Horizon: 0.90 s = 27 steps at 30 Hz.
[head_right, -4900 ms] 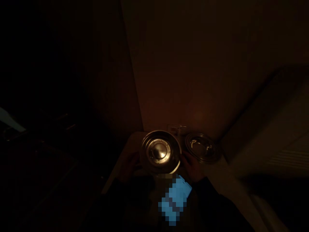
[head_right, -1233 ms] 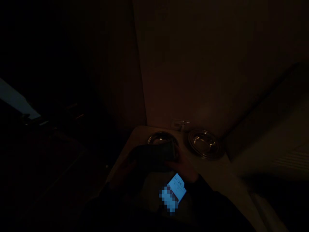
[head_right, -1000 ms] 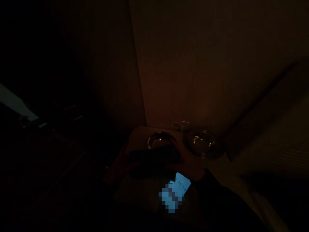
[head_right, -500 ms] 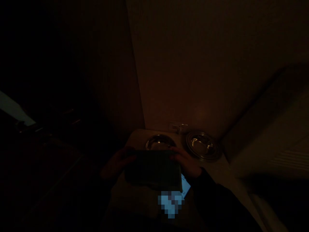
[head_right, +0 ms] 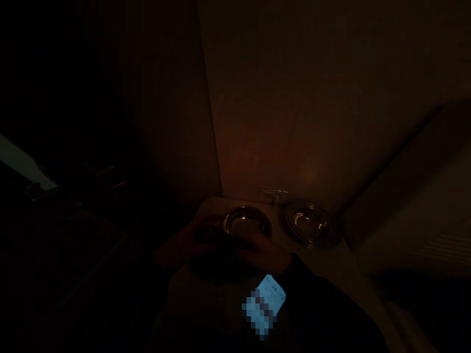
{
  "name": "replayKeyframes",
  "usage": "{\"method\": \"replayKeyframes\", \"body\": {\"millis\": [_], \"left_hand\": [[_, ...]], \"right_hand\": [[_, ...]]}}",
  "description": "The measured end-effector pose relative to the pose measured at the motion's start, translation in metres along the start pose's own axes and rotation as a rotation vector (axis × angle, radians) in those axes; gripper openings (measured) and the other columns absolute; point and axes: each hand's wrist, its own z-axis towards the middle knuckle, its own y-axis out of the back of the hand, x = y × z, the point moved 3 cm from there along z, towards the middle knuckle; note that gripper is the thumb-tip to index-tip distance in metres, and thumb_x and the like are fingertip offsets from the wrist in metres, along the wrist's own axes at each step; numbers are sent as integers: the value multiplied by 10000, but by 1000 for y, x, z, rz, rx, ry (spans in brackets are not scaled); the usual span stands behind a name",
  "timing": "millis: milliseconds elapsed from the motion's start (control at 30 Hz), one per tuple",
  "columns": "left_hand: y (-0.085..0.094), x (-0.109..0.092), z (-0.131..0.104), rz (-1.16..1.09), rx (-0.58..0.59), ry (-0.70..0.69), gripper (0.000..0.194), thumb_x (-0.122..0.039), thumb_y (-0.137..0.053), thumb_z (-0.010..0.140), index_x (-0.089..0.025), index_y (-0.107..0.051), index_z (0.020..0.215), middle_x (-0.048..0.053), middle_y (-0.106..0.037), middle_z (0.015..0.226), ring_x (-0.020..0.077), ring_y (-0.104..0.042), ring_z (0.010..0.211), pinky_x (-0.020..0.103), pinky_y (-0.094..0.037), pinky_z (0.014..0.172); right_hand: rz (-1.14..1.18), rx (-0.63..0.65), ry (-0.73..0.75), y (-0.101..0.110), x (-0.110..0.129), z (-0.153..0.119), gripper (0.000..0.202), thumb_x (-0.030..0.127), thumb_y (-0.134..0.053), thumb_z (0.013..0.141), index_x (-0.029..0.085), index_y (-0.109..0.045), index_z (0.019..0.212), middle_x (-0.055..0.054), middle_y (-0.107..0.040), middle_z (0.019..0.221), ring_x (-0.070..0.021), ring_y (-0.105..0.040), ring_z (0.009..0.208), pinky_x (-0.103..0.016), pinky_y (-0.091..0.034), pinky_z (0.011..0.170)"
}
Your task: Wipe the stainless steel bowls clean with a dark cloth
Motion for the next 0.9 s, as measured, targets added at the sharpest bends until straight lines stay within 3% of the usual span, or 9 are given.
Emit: {"method": "replayKeyframes", "body": {"millis": [133, 233, 333, 467, 600, 700, 800, 867, 900], "left_hand": [[13, 37, 2, -268, -372, 28, 897, -330, -856, 560, -124, -437, 1326, 211, -557, 1347, 290, -592, 1198, 414, -460, 1028], [-13, 80, 3, -543, -249, 154, 830, -453, -822, 632, -174, -473, 1332, 183, -607, 1313, 285, -627, 1159, 432, -482, 1007], [-43, 98, 4, -603, -76, 175, 715, -467, -869, 554, -141, -638, 1148, 175, -668, 1226, 312, -639, 1133, 425, -501, 986], [-49, 87, 2, -490, -201, 193, 663, -410, -856, 599, -89, -656, 1144, 170, -697, 1172, 320, -655, 1097, 422, -516, 951], [-39, 70, -1, -389, -311, 130, 636, -422, -802, 654, -76, -638, 1162, 168, -694, 1178, 307, -661, 1087, 392, -524, 930], [-38, 69, -3, -319, -350, 118, 731, -461, -734, 712, -81, -535, 1303, 179, -675, 1214, 305, -660, 1091, 402, -537, 904], [-37, 70, -5, -245, -365, 58, 744, -473, -662, 765, -119, -458, 1388, 171, -578, 1363, 311, -575, 1230, 407, -511, 961], [-36, 69, -7, -179, -349, 34, 686, -442, -608, 808, -130, -449, 1398, 160, -517, 1429, 301, -513, 1301, 404, -473, 1017], [-35, 68, -8, -149, -313, 22, 665, -417, -596, 816, -131, -450, 1398, 158, -503, 1442, 293, -498, 1315, 402, -452, 1043]], "right_hand": [[114, -189, 5, 1, -8, 0, 462, 413, -791, 679, 219, -680, 1084, -55, -732, 1071, -284, -668, 1015, -464, -504, 945], [226, -264, 18, -2, -12, -3, 578, 456, -806, 643, 222, -634, 1143, -61, -717, 1129, -288, -662, 1048, -444, -524, 913], [294, -304, 20, -6, -14, -5, 566, 491, -801, 653, 205, -642, 1115, -79, -718, 1117, -292, -665, 1042, -431, -531, 892], [334, -330, 15, -2, -16, -10, 514, 536, -774, 674, 213, -652, 1055, -68, -735, 1027, -279, -686, 986, -423, -540, 872], [325, -425, -12, 2, -21, -12, 547, 486, -830, 618, 219, -604, 1038, -59, -737, 985, -280, -695, 960, -435, -542, 881], [297, -513, -26, 2, -25, -11, 644, 450, -827, 644, 227, -537, 1175, -80, -712, 1095, -285, -672, 1031, -448, -529, 925], [296, -564, -30, 1, -24, -13, 934, 465, -800, 681, 246, -304, 1442, -121, -659, 1225, -301, -653, 1088, -482, -535, 932], [243, -522, -9, 3, -20, -17, 1037, 440, -790, 695, 259, -181, 1514, -131, -595, 1331, -304, -600, 1185, -498, -503, 988], [185, -472, 5, 4, -17, -19, 1022, 412, -792, 692, 260, -205, 1515, -126, -562, 1377, -305, -560, 1238, -502, -472, 1027]]}}
